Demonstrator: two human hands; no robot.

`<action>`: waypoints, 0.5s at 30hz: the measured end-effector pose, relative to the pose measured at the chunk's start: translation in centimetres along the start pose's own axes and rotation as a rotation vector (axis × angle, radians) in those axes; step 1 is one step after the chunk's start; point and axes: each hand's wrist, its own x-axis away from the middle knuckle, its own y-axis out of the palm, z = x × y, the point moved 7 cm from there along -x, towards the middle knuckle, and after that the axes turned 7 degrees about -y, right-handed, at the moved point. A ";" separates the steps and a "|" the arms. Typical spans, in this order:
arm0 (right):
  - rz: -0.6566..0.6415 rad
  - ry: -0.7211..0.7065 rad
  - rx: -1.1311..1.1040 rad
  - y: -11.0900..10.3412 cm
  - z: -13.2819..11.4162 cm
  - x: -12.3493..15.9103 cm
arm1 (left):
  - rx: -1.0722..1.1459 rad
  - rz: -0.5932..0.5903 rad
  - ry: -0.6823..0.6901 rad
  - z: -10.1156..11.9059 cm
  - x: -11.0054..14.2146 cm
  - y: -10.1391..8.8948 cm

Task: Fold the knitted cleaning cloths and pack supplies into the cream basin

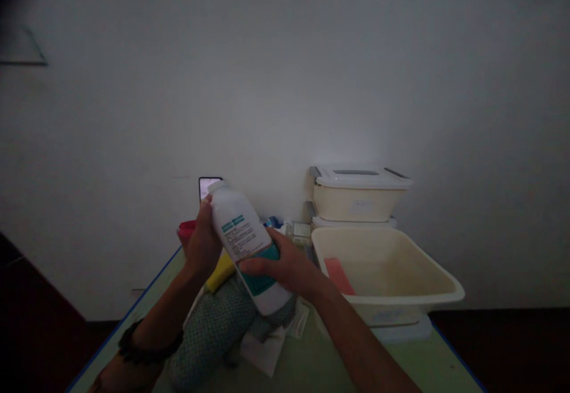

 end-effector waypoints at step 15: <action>0.117 -0.087 0.207 -6.1 -4.4 1.8 | -0.272 -0.287 0.068 2.0 0.7 5.6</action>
